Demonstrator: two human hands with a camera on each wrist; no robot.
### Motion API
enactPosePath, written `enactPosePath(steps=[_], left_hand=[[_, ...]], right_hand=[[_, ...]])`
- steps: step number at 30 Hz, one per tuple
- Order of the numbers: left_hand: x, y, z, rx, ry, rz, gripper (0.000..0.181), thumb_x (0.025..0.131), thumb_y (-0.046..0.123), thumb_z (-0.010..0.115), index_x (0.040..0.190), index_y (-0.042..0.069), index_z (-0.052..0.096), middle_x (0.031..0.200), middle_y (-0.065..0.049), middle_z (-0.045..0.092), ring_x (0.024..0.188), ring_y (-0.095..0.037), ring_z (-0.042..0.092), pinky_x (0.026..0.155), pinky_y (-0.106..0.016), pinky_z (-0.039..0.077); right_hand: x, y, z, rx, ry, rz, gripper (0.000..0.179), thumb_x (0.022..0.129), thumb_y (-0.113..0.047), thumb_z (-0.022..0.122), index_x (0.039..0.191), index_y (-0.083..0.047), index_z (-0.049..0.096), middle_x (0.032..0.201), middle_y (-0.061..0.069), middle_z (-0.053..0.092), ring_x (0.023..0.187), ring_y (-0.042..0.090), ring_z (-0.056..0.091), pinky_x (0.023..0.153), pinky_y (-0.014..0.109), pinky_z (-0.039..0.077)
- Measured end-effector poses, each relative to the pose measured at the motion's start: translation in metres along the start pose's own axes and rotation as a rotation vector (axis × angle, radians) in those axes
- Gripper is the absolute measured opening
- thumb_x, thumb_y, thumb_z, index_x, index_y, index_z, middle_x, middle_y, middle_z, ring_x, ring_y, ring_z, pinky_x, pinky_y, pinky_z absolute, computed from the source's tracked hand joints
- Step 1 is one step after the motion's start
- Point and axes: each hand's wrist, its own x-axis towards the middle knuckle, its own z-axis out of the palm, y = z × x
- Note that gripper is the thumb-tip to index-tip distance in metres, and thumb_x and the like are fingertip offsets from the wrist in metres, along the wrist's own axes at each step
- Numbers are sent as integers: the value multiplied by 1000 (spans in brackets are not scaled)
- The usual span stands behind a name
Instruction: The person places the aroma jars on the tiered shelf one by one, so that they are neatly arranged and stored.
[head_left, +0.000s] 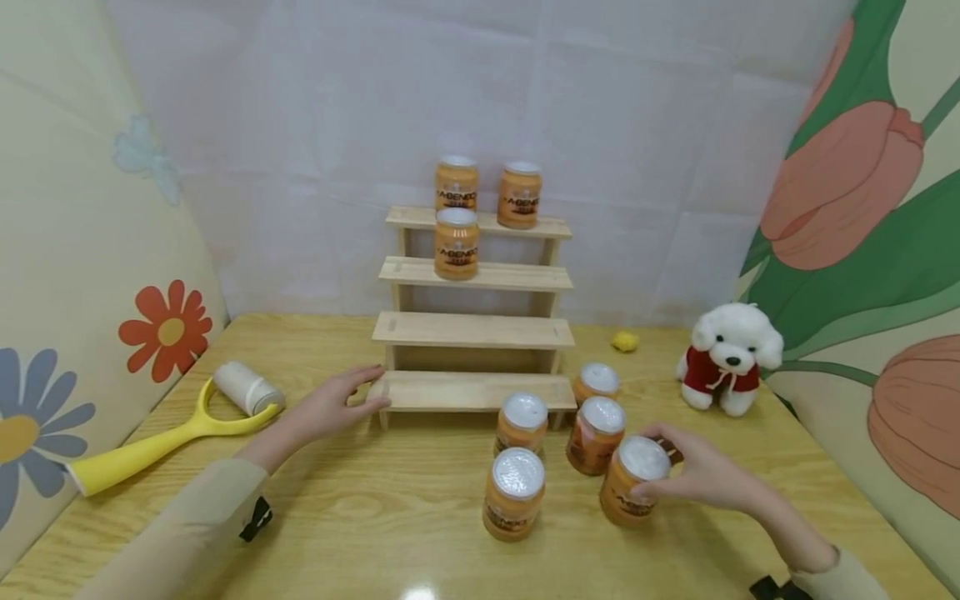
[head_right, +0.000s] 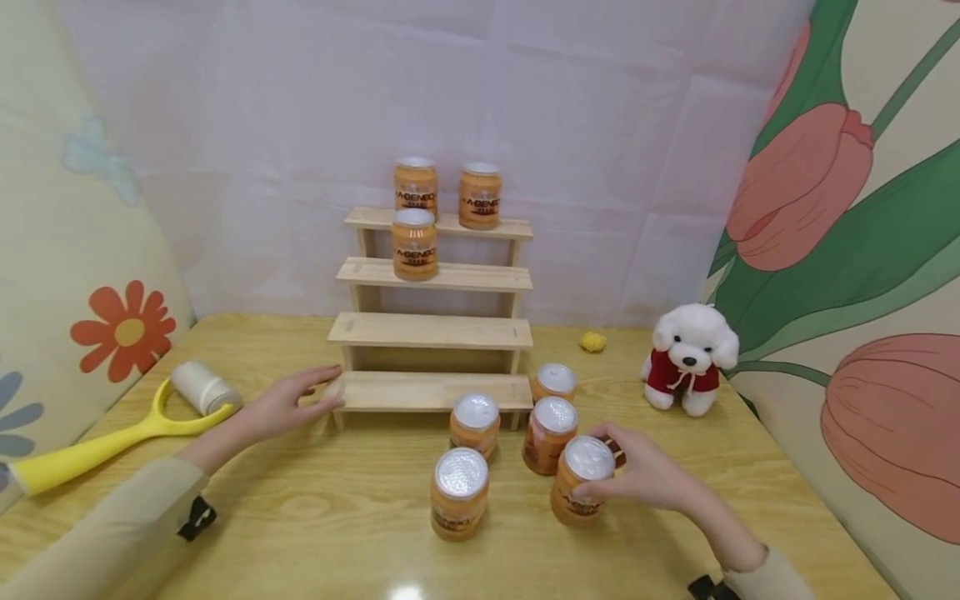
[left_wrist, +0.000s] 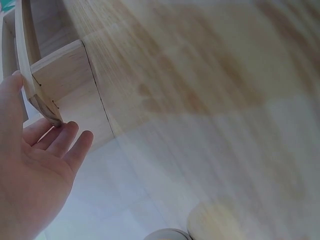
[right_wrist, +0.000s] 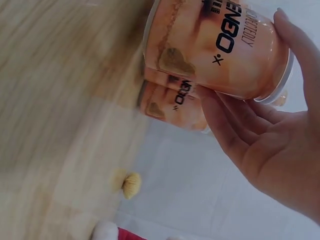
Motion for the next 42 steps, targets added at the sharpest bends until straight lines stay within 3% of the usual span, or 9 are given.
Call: enactPosePath(steps=[6, 16, 21, 31, 39, 42], left_hand=[[0, -2, 1, -13, 1, -14, 65, 94, 40, 56, 139, -4, 41, 142, -28, 39, 123, -46, 44, 98, -54, 45], [0, -3, 0, -11, -9, -18, 67, 93, 43, 55, 139, -3, 41, 143, -26, 39, 124, -45, 45, 98, -54, 44], [0, -2, 1, 2, -5, -12, 66, 93, 43, 56, 139, -2, 42, 143, -25, 40, 123, -45, 45, 99, -55, 43], [-1, 0, 0, -14, -10, -25, 67, 92, 44, 56, 139, -2, 41, 143, -25, 39, 126, -45, 42, 102, -57, 40], [-1, 0, -1, -9, -13, -26, 67, 93, 44, 55, 140, -1, 40, 144, -24, 39, 126, -44, 42, 102, -56, 39], [-2, -1, -1, -9, -7, -22, 66, 93, 43, 55, 140, -1, 41, 143, -25, 39, 126, -44, 43, 102, -56, 40]], right_hand=[[0, -13, -5, -8, 65, -76, 50, 78, -30, 77, 118, -9, 56, 103, -1, 63, 91, 3, 58, 76, 23, 52], [7, -29, -12, -51, 353, -159, 47, 74, -17, 80, 116, -5, 60, 101, 5, 66, 82, 2, 58, 68, 25, 53], [15, -34, -17, -58, 429, -132, 46, 77, -17, 78, 118, -7, 59, 101, 4, 65, 82, 2, 57, 67, 25, 52], [35, -38, -22, -35, 444, -31, 51, 81, -28, 74, 125, -11, 55, 111, 8, 63, 91, 21, 59, 69, 27, 53], [51, -41, -19, 9, 449, -72, 50, 82, -24, 74, 126, -12, 55, 112, 7, 63, 91, 9, 57, 74, 26, 53], [59, -42, -18, 18, 436, -67, 53, 81, -25, 75, 127, -11, 54, 114, 8, 62, 93, 12, 57, 76, 27, 53]])
